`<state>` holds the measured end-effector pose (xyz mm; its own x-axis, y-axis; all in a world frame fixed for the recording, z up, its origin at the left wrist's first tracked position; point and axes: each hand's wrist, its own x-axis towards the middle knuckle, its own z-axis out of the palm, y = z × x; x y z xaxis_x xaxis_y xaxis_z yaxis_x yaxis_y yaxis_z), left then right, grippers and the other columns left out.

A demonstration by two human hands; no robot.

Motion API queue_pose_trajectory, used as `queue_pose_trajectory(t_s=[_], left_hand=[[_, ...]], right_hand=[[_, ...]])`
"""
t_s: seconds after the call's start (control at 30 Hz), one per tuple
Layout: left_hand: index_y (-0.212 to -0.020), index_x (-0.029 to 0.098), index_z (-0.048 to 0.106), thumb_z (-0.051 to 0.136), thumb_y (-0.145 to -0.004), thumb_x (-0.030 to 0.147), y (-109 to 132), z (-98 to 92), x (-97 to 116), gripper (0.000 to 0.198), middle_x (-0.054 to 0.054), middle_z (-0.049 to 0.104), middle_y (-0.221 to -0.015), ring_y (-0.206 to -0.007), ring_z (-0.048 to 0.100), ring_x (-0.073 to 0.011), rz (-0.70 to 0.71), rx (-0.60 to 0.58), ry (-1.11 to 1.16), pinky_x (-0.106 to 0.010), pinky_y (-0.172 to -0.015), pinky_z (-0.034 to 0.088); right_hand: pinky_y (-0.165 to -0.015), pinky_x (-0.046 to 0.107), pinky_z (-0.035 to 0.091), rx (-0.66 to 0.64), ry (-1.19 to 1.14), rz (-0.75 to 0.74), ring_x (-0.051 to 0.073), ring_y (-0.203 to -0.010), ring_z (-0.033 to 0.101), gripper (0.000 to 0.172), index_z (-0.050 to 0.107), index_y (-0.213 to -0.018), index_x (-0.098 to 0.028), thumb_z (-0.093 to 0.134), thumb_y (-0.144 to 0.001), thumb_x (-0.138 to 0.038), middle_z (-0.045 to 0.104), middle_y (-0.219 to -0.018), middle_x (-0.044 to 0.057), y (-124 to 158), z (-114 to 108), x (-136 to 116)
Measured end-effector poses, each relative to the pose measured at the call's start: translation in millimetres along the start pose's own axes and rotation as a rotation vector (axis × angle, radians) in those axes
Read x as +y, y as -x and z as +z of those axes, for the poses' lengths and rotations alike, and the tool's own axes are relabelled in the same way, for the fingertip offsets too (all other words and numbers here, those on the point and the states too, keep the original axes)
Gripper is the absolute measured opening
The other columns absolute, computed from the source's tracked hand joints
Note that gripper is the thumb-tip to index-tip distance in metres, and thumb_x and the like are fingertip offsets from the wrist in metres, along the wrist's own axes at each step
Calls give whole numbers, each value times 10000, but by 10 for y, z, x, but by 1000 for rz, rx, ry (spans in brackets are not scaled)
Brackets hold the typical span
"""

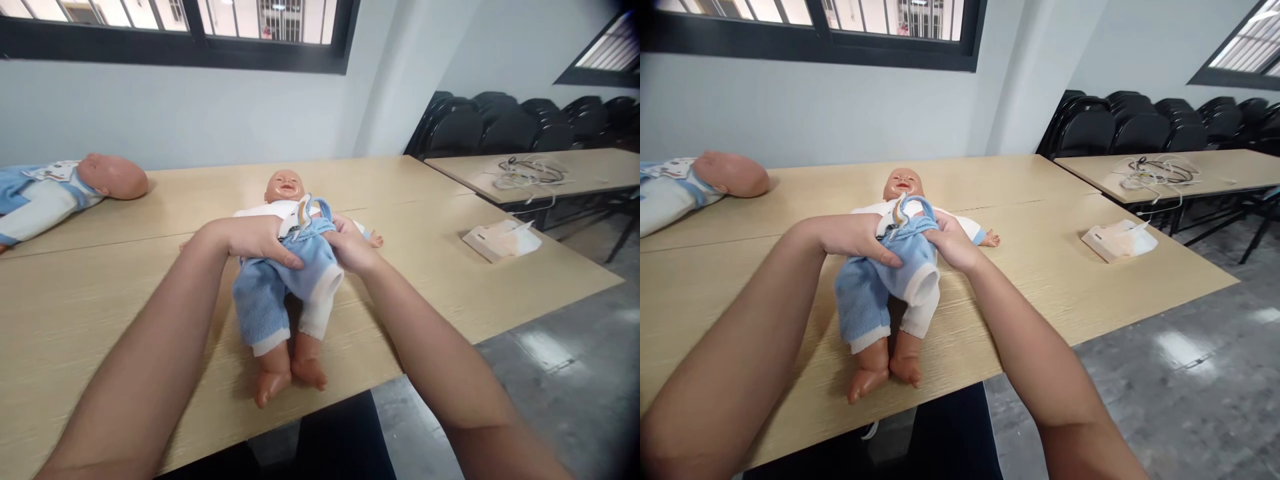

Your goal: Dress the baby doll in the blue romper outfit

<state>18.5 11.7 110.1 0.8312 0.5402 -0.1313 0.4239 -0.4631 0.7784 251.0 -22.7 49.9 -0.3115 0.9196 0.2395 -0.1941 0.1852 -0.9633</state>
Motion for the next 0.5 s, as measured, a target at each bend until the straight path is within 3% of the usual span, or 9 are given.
queue_pose_trajectory(t_s=[0.1,0.17,0.3,0.4,0.5], left_hand=[[-1311,221,719,798,-831,470,23,-10,-57,547,-71,765,-1282,-1185,704,-302,14,59,117,-430,-1051,566],[-1350,194,688,782,-823,404,41,-20,-98,576,-91,749,-1313,-1224,684,-308,31,163,205,-455,-1087,546],[-1301,170,690,733,-749,253,48,-16,-159,560,-84,758,-1260,-1172,691,-301,7,310,246,-448,-1057,560],[-1272,164,688,699,-712,215,18,26,-152,562,-83,760,-1227,-1130,702,-298,-3,354,344,-434,-1013,580],[-1305,186,673,708,-776,283,-16,67,-71,539,-80,755,-1236,-1165,694,-300,-7,289,349,-415,-1015,572]], right_hand=[[-721,279,548,-132,-49,50,172,-792,653,428,705,-1044,-191,833,-784,-507,729,-919,20,41,-17,-21],[-795,310,572,-224,25,45,204,-906,685,586,690,-1177,-199,834,-789,-615,739,-1041,49,62,-28,-55],[-1077,387,520,-226,341,-24,275,-1259,623,782,615,-1349,-231,957,-699,-500,660,-1369,81,72,-15,-146],[-1071,418,530,-182,417,-29,275,-1239,633,656,621,-1333,-227,901,-788,-461,678,-1340,75,61,11,-176],[-968,384,570,-156,330,-31,244,-1088,679,489,680,-1174,-207,859,-824,-497,731,-1172,53,44,15,-148]])
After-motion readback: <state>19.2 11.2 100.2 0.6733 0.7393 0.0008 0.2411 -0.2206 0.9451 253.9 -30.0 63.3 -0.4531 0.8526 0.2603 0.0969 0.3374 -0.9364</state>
